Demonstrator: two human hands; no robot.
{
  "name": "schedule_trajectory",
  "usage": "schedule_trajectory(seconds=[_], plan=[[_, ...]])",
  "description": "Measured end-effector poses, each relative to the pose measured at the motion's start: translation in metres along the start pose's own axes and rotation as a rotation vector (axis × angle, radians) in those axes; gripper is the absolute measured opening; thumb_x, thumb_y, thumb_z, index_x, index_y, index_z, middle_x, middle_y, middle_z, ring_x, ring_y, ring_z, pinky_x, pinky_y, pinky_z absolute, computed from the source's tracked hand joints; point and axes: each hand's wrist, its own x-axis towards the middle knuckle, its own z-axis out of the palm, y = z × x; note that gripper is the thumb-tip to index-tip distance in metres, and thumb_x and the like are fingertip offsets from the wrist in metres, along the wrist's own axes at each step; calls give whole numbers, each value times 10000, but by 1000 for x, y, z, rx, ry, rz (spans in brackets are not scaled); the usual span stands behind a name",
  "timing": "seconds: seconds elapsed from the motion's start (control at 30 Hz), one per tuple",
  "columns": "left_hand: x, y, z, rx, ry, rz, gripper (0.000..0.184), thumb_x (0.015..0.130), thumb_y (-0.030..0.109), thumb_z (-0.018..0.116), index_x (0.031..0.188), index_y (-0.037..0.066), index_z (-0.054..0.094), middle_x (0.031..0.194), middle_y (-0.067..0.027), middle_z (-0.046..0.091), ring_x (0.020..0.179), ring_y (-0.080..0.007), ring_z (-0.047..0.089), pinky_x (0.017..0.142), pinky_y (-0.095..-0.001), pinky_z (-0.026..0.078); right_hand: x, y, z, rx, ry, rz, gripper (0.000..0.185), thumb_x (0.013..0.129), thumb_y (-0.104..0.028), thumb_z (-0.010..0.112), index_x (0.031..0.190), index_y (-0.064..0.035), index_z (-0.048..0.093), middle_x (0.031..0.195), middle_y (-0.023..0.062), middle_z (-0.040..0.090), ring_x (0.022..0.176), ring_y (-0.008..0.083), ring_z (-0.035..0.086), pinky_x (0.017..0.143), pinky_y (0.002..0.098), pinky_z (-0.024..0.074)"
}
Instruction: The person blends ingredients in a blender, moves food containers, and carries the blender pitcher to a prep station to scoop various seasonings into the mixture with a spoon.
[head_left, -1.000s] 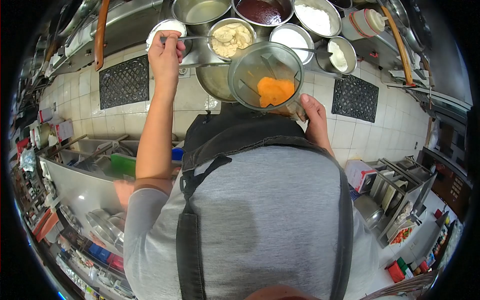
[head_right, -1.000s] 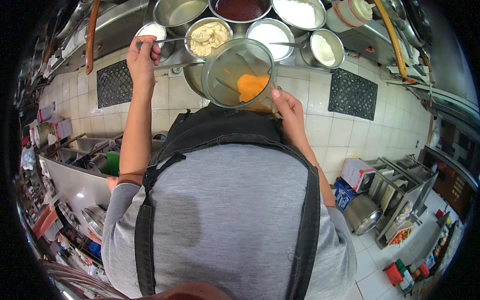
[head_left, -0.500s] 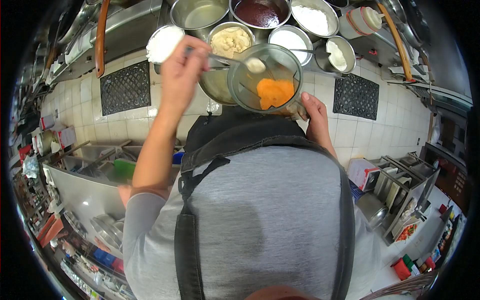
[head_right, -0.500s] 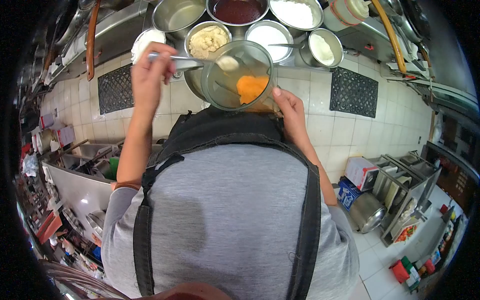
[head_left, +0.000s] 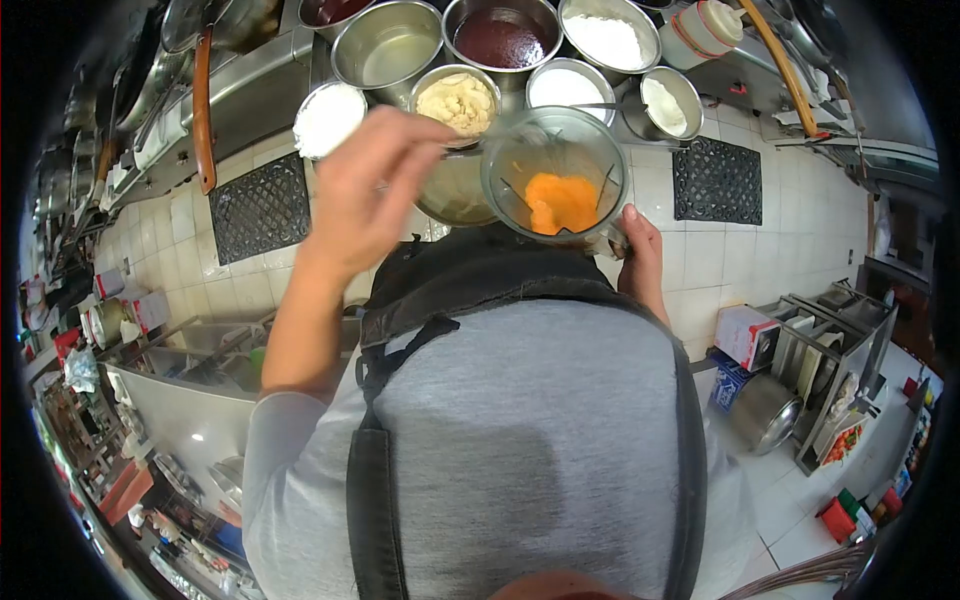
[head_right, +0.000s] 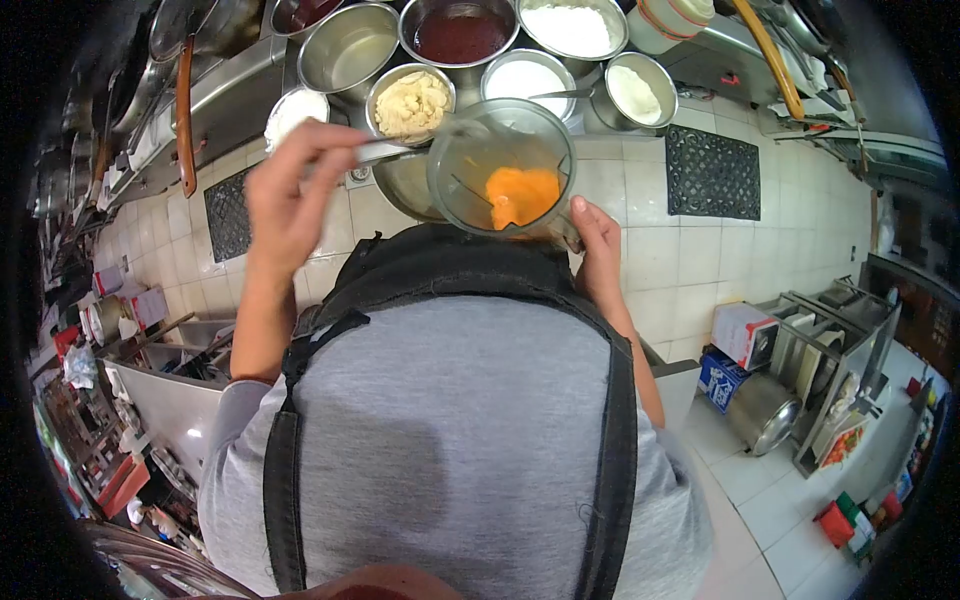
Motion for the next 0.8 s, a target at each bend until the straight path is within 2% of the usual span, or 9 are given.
schedule_trajectory(seconds=[0.03,0.13,0.17,0.2,0.3,0.33,0.4,0.67,0.8], plan=[[-1,-2,-10,-20,78,-60,95,847,3,552,901,27,627,795,-64,599,680,-120,567,593,-238,442,-2,1,-5,5,5,-4,337,894,-371,552,784,-61,624,638,-75,470,566,42,308,525,229,209],[2,-20,-24,37,234,26,104,862,-4,538,904,19,631,777,-50,578,645,-79,532,565,-212,418,-9,2,-14,-2,34,26,392,877,-409,553,874,-26,633,752,-12,590,666,60,463,614,208,313],[1,-24,-25,104,207,-36,90,848,-1,549,899,10,622,784,-85,589,663,-142,564,595,-249,441,-11,2,-14,13,91,13,389,874,-409,556,878,-27,631,745,-14,585,655,56,455,601,207,304],[2,-30,-22,99,204,-31,90,848,-1,549,899,10,622,784,-85,589,663,-142,564,595,-249,441,-13,2,-14,27,149,0,387,871,-409,559,882,-28,628,738,-17,580,644,52,447,587,205,295],[-1,-64,2,264,29,4,105,825,17,558,923,12,594,832,-155,592,767,-325,574,683,-381,462,-20,-7,-6,61,295,-37,362,875,-412,551,846,-56,611,678,-40,515,591,49,374,542,217,245],[-5,-77,9,353,-101,-91,102,824,50,563,920,22,583,834,-144,593,767,-326,574,679,-410,460,-22,-7,-11,59,301,-42,362,875,-412,551,846,-56,611,678,-40,515,591,49,374,542,217,245],[-9,-84,14,478,-264,-216,124,823,73,580,943,47,602,879,-132,606,842,-317,581,718,-372,461,-24,-6,-28,61,295,-40,299,894,-356,556,784,-82,606,647,-72,469,574,25,342,519,204,243],[17,-53,10,495,-159,-42,196,767,150,657,937,57,626,860,-80,609,832,-272,553,732,-367,459,-23,-17,-63,62,389,-85,304,889,-378,561,764,-102,583,659,-74,462,566,16,333,494,192,219],[43,-41,54,256,-176,62,200,789,159,645,963,63,623,912,-79,620,869,-271,579,729,-360,469,-16,-20,-81,47,428,-104,323,885,-386,569,704,-119,557,639,-77,450,549,19,325,484,199,208]])
